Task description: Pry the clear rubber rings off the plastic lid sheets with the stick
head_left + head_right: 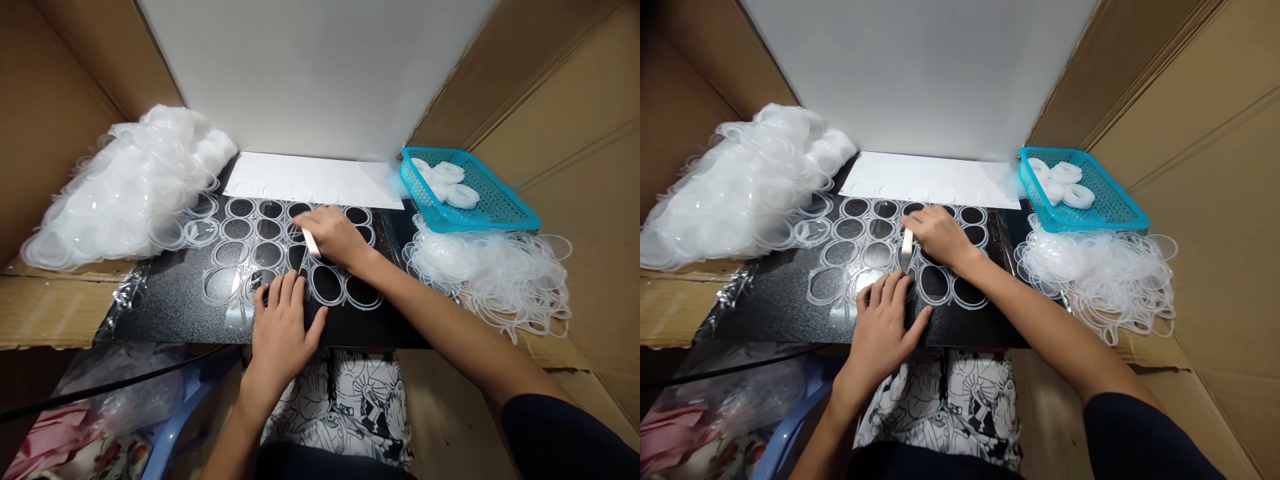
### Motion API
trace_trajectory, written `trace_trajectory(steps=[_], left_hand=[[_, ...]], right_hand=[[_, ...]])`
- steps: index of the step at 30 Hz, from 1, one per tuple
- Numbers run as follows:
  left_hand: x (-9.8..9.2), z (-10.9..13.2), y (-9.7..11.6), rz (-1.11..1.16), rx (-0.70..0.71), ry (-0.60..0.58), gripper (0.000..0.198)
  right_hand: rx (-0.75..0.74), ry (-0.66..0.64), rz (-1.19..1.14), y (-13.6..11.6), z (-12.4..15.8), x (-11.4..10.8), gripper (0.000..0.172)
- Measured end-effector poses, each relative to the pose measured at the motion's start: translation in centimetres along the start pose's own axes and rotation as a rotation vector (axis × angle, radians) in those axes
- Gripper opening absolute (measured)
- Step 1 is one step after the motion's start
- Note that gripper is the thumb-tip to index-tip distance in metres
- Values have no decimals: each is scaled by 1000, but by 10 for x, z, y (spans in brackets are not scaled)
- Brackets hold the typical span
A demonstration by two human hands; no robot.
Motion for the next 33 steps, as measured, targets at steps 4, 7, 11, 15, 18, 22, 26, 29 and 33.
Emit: trace_trajectory(steps=[4, 7, 11, 15, 18, 22, 26, 29, 33], left_hand=[[1, -1, 1, 5, 2, 4, 49], [-2, 0, 0, 57, 0, 4, 45], [-8, 4, -4, 149, 9, -4, 40], [-8, 6, -5, 136, 13, -18, 42], [-9, 8, -5, 166, 34, -5, 40], [-19, 12, -13, 308, 55, 78, 31], [-32, 14, -34, 238, 1, 170, 31], [-34, 14, -48, 146, -10, 125, 34], [-33, 14, -52, 79, -15, 84, 38]], right_hand=[[163, 9, 14, 25, -46, -6, 37], [188, 6, -37, 24, -61, -4, 40], [149, 7, -24, 16, -59, 11, 38], [313, 30, 25, 44, -64, 26, 40], [399, 83, -109, 62, -71, 25, 34], [240, 37, -444, 26, -64, 11, 30], [85, -158, -653, -35, -39, 3, 29], [51, -234, -751, -54, -25, 4, 27], [53, -254, -770, -52, -18, 7, 23]])
Point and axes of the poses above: each hand's wrist, its own z-axis away from the middle knuckle, its own x-axis out of the palm, y = z × x, the point moved 1 cm from there along -z, towards the middle knuckle, and after that the axes turned 13 degrees about z, right-handed, at the moved point
